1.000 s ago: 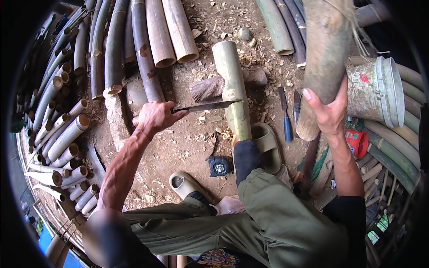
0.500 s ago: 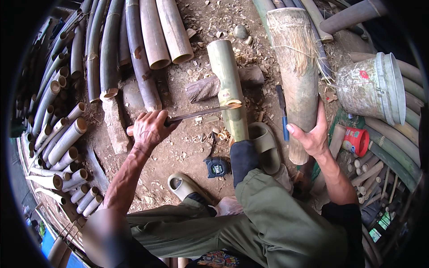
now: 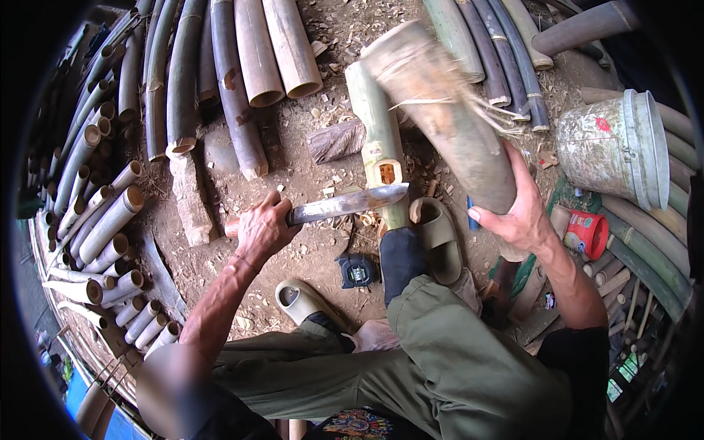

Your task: The person carves a hole into a bamboo pole using a chisel and a knife, then shapes the end of another bamboo piece by striking it with a large blade.

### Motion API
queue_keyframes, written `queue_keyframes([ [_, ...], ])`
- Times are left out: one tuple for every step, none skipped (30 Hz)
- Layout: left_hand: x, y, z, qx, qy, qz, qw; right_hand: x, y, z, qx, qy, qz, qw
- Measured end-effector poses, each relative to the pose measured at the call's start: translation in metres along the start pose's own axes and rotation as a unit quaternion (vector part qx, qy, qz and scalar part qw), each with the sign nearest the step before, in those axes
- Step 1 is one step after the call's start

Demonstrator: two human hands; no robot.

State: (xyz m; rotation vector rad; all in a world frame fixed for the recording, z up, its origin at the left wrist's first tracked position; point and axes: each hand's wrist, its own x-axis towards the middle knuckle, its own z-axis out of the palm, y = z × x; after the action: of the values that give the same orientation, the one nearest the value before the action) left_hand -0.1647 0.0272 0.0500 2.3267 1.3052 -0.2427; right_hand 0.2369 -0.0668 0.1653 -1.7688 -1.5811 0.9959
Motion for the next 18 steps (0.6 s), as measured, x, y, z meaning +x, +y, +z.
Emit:
queue_keyframes([
  [0.001,0.0,0.001,-0.01,-0.017,-0.006,1.0,0.003,-0.006,0.0,-0.023,-0.028,0.006,0.999],
  [0.001,-0.003,0.003,-0.014,-0.016,0.001,1.0,0.001,-0.002,0.004,-0.105,-0.041,-0.043,0.993],
  [0.002,-0.006,0.002,-0.011,-0.033,-0.001,0.999,0.005,-0.002,0.01,-0.116,-0.066,-0.115,0.984],
  [0.006,-0.009,-0.001,-0.007,-0.049,-0.003,0.999,0.007,-0.001,0.015,-0.128,-0.101,-0.181,0.97],
  [0.01,-0.012,-0.004,-0.004,-0.065,-0.005,0.998,0.009,0.001,0.018,-0.139,-0.135,-0.247,0.95],
  [0.014,-0.015,-0.004,-0.003,-0.081,-0.007,0.997,0.019,0.003,0.016,-0.169,-0.188,-0.316,0.915],
  [0.02,-0.009,-0.001,0.003,-0.082,-0.026,0.996,0.025,0.008,0.016,-0.217,-0.196,-0.387,0.875],
  [0.023,-0.006,0.001,0.005,-0.078,-0.024,0.997,0.037,0.02,0.015,-0.278,-0.201,-0.431,0.835],
  [0.024,-0.006,0.001,0.01,-0.074,-0.026,0.997,0.052,0.031,0.016,-0.333,-0.205,-0.475,0.788],
  [0.022,-0.005,0.0,0.016,-0.063,-0.031,0.997,0.061,0.025,0.012,-0.425,-0.224,-0.401,0.78],
  [0.02,-0.005,0.001,0.022,-0.053,-0.037,0.998,0.065,0.021,0.012,-0.473,-0.25,-0.348,0.77],
  [0.017,-0.007,0.002,0.026,-0.041,-0.044,0.998,0.06,0.012,0.017,-0.465,-0.247,-0.348,0.775],
  [0.015,-0.007,0.005,0.022,-0.033,-0.043,0.998,0.05,0.007,0.02,-0.456,-0.245,-0.346,0.782],
  [0.011,-0.009,0.009,0.019,-0.026,-0.043,0.999,0.044,0.005,0.022,-0.415,-0.227,-0.407,0.781],
  [0.014,-0.009,0.01,0.016,-0.014,-0.038,0.999,0.035,0.001,0.025,-0.374,-0.236,-0.457,0.772],
  [0.016,-0.008,0.011,0.015,-0.004,-0.028,0.999,0.026,0.0,0.03,-0.316,-0.237,-0.5,0.77],
  [0.018,-0.007,0.012,0.014,0.006,-0.019,1.0,0.021,0.002,0.034,-0.256,-0.238,-0.541,0.765],
  [0.019,-0.006,0.013,0.013,0.014,-0.009,1.0,0.026,0.012,0.038,-0.239,-0.221,-0.574,0.752],
])
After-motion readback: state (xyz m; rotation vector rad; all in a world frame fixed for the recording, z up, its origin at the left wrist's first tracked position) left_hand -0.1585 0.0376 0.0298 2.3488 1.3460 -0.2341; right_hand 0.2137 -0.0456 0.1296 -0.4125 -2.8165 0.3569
